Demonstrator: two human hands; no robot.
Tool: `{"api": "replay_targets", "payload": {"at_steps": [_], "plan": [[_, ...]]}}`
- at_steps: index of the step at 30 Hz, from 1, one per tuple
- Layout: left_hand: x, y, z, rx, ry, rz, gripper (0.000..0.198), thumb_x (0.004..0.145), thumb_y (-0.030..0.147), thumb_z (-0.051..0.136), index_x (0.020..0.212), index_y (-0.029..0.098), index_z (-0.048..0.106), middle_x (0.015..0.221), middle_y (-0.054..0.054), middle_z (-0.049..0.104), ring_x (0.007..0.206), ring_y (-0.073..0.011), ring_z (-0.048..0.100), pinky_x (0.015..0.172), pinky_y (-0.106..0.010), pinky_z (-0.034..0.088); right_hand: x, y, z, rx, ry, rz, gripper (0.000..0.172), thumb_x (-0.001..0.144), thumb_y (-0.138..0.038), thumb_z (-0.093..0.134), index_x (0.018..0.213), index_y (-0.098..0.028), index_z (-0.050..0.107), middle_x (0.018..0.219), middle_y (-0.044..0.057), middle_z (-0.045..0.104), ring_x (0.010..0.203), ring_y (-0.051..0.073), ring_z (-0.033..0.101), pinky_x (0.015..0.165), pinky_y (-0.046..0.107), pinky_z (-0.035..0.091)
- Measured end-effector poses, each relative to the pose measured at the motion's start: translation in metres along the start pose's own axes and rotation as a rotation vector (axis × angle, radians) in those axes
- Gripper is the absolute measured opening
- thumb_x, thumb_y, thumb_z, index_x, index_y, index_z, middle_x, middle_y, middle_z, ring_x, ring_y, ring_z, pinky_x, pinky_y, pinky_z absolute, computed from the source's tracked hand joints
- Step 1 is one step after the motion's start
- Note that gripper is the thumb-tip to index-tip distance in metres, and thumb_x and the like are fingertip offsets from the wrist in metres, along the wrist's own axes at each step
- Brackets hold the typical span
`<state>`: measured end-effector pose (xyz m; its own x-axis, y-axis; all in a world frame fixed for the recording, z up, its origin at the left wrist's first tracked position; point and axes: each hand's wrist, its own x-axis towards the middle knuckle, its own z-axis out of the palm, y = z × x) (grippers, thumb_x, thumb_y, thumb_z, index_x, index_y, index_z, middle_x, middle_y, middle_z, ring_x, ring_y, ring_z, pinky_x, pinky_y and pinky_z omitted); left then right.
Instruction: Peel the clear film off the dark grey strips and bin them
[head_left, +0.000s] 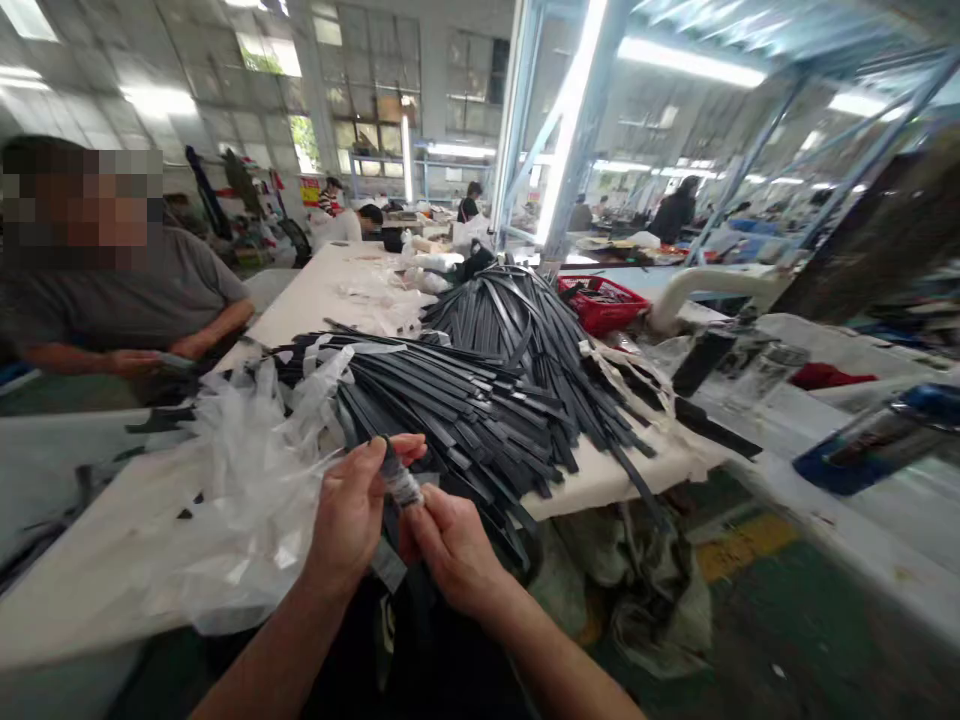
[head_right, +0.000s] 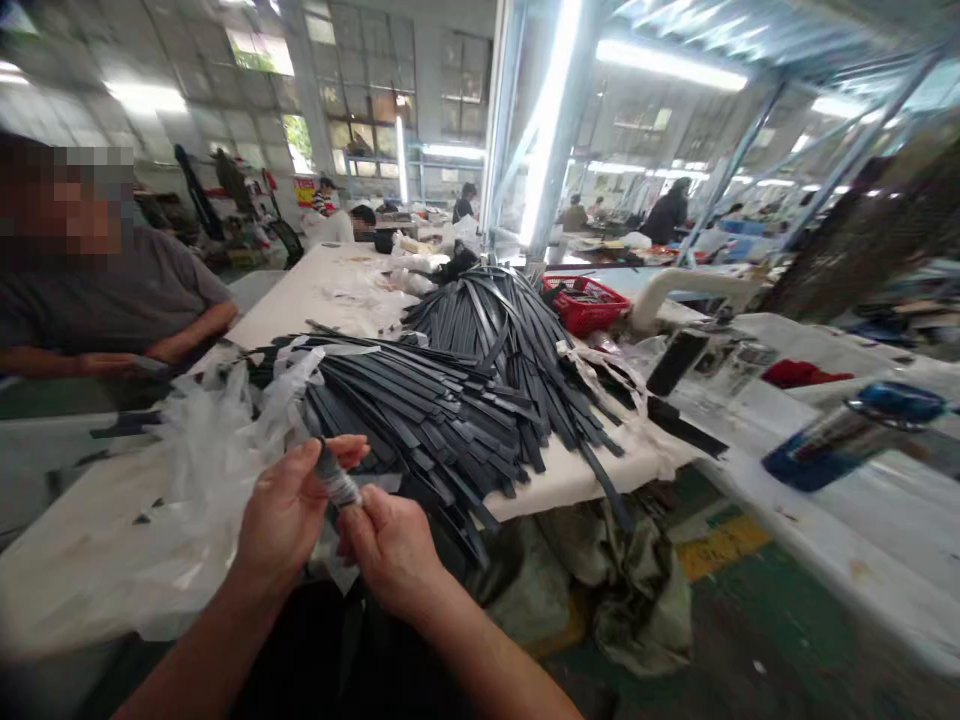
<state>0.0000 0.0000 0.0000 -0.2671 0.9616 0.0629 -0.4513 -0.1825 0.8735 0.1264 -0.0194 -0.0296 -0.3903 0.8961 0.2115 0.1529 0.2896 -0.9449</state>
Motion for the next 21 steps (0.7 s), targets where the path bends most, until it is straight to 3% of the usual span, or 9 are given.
{"api": "replay_targets", "payload": {"at_steps": [7, 13, 17, 21], "plan": [[0.023, 0.020, -0.006, -0.114, 0.069, 0.034, 0.026, 0.069, 0.041, 0.080, 0.072, 0.015, 0.079, 0.079, -0.007, 0.080, 0.078, -0.0182, 0.073, 0.079, -0.026, 0.058, -0.035, 0.033, 0.004, -0.014, -0.059, 0.049, 0.046, 0.102, -0.050, 0.037, 0.069, -0.020, 0.051, 0.062, -0.001, 0.056, 0.056, 0.012, 0.055, 0.058, 0.023, 0.043], [0.036, 0.017, -0.014, -0.079, 0.033, 0.012, 0.030, 0.068, 0.043, 0.081, 0.074, 0.014, 0.079, 0.081, -0.007, 0.079, 0.074, -0.0177, 0.073, 0.071, -0.025, 0.058, -0.073, 0.061, 0.000, 0.134, -0.097, 0.222, 0.049, 0.100, -0.061, 0.037, 0.079, -0.020, 0.051, 0.062, -0.002, 0.056, 0.049, 0.011, 0.054, 0.048, 0.019, 0.042], [0.040, 0.012, -0.012, -0.065, 0.004, -0.024, 0.030, 0.071, 0.043, 0.080, 0.076, 0.014, 0.078, 0.082, -0.007, 0.079, 0.071, -0.0173, 0.073, 0.066, -0.024, 0.057, -0.075, 0.061, -0.009, 0.132, -0.099, 0.264, 0.049, 0.098, -0.063, 0.040, 0.080, -0.019, 0.051, 0.062, -0.002, 0.057, 0.045, 0.009, 0.053, 0.044, 0.018, 0.038], [0.056, 0.022, -0.010, -0.071, 0.018, 0.010, 0.028, 0.078, 0.040, 0.075, 0.075, 0.013, 0.076, 0.080, -0.007, 0.078, 0.069, -0.0157, 0.072, 0.065, -0.023, 0.057, -0.072, 0.060, -0.014, 0.168, -0.142, 0.282, 0.050, 0.097, -0.065, 0.040, 0.081, -0.020, 0.051, 0.059, -0.003, 0.057, 0.043, 0.009, 0.052, 0.042, 0.017, 0.036]]}}
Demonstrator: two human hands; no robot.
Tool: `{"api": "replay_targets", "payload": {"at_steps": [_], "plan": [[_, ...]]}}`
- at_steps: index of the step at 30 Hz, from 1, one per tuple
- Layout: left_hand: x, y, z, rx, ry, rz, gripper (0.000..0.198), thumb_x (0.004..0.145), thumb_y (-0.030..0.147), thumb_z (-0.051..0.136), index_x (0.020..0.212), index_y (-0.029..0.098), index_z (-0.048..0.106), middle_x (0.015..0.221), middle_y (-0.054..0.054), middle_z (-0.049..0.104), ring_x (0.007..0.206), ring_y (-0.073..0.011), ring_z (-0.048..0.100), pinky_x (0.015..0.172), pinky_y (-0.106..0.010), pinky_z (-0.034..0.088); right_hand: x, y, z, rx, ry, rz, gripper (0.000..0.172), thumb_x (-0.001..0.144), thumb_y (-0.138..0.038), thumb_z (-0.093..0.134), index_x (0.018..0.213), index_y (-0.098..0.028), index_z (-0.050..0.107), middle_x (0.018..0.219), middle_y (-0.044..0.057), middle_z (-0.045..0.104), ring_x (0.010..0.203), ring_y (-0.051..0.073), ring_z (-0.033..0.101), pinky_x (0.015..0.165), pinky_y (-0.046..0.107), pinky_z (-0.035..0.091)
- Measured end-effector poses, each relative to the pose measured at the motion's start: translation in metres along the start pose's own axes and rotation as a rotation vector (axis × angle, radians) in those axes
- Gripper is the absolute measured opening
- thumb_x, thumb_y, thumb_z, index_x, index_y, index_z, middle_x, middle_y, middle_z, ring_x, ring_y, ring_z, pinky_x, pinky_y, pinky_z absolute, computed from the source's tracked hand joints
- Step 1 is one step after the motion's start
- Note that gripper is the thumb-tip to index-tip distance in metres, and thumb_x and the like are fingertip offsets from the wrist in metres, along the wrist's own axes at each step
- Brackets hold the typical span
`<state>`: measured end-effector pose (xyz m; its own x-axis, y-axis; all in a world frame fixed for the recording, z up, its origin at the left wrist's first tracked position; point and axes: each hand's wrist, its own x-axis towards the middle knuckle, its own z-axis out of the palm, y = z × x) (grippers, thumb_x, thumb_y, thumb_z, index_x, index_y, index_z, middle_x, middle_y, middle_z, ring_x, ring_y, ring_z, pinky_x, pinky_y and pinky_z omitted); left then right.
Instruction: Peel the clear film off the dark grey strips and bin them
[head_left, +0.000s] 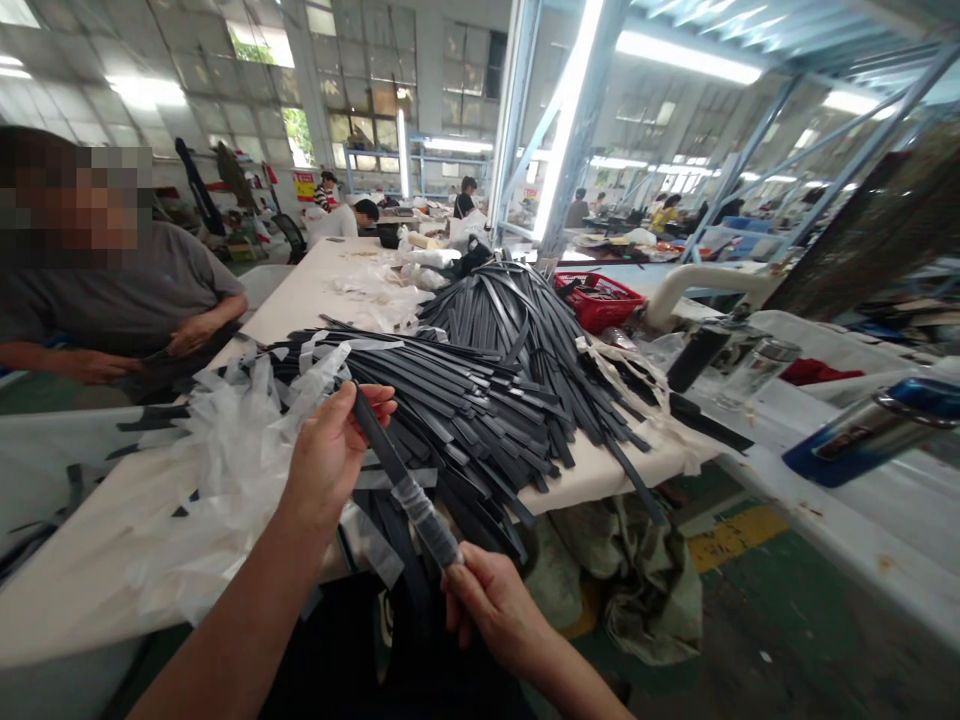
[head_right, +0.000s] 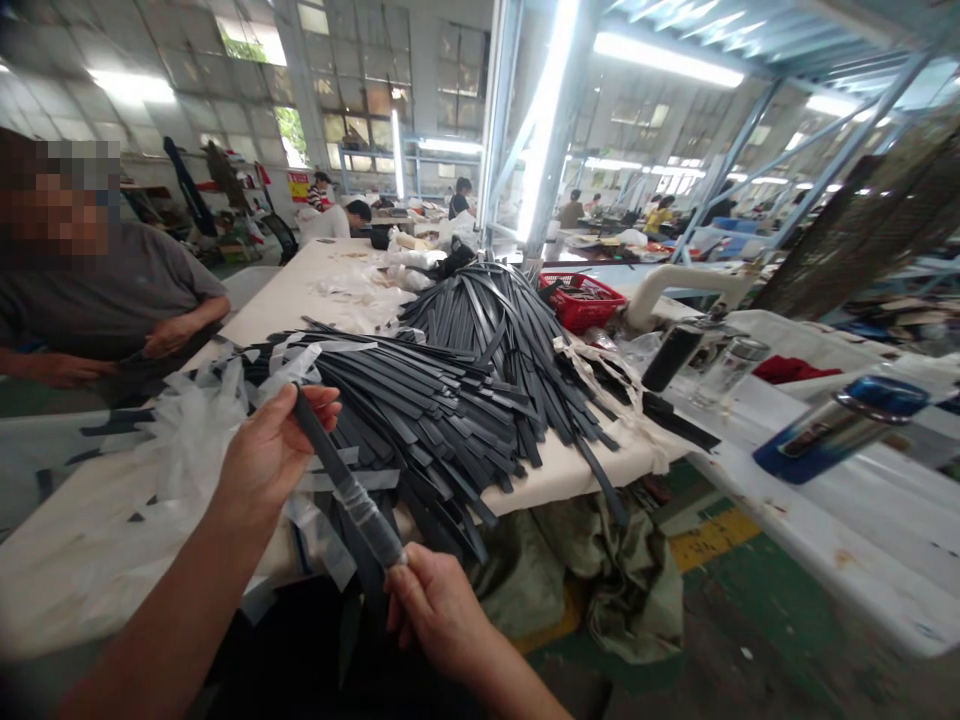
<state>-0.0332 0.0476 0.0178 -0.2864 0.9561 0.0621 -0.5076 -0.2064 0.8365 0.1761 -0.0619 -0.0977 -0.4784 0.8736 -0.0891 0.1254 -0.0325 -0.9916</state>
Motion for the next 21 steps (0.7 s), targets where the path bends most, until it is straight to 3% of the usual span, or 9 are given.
{"api": "replay_targets", "payload": {"at_steps": [5, 10, 13, 17, 21], "plan": [[0.011, 0.012, -0.001, 0.005, -0.013, 0.019, 0.027, 0.083, 0.041, 0.070, 0.079, 0.015, 0.075, 0.081, -0.006, 0.078, 0.070, -0.0160, 0.072, 0.063, -0.023, 0.056, 0.000, 0.002, 0.000, 0.090, -0.038, 0.025, 0.050, 0.094, -0.067, 0.043, 0.081, -0.019, 0.051, 0.058, -0.004, 0.056, 0.040, 0.007, 0.049, 0.040, 0.017, 0.035], [-0.015, -0.007, 0.001, 0.304, -0.325, -0.199, 0.039, 0.076, 0.050, 0.077, 0.094, 0.016, 0.077, 0.093, -0.010, 0.079, 0.081, -0.0225, 0.073, 0.068, -0.029, 0.057, 0.014, -0.028, -0.014, 0.167, -0.043, 0.049, 0.051, 0.090, -0.068, 0.049, 0.079, -0.019, 0.053, 0.056, -0.005, 0.058, 0.037, 0.007, 0.049, 0.037, 0.016, 0.036], [-0.022, -0.012, 0.007, 0.495, -0.498, -0.232, 0.045, 0.079, 0.058, 0.071, 0.093, 0.016, 0.078, 0.093, -0.012, 0.078, 0.082, -0.0235, 0.072, 0.071, -0.030, 0.055, 0.029, -0.049, -0.029, 0.222, -0.099, 0.048, 0.048, 0.088, -0.065, 0.057, 0.082, -0.018, 0.057, 0.060, -0.003, 0.063, 0.041, 0.008, 0.055, 0.041, 0.017, 0.041], [-0.008, 0.000, 0.019, 0.574, -0.528, -0.171, 0.056, 0.077, 0.069, 0.065, 0.081, 0.014, 0.078, 0.085, -0.012, 0.078, 0.070, -0.0220, 0.068, 0.063, -0.030, 0.052, 0.046, -0.066, -0.043, 0.261, -0.168, 0.017, 0.044, 0.088, -0.061, 0.060, 0.083, -0.017, 0.059, 0.063, -0.002, 0.067, 0.046, 0.008, 0.059, 0.046, 0.018, 0.046], [0.006, 0.017, 0.032, 0.634, -0.513, -0.074, 0.052, 0.080, 0.067, 0.062, 0.072, 0.017, 0.077, 0.079, -0.010, 0.077, 0.061, -0.0184, 0.063, 0.054, -0.026, 0.046, 0.053, -0.074, -0.045, 0.263, -0.197, -0.001, 0.041, 0.091, -0.056, 0.060, 0.081, -0.016, 0.059, 0.061, -0.003, 0.065, 0.048, 0.009, 0.060, 0.048, 0.018, 0.048]]}}
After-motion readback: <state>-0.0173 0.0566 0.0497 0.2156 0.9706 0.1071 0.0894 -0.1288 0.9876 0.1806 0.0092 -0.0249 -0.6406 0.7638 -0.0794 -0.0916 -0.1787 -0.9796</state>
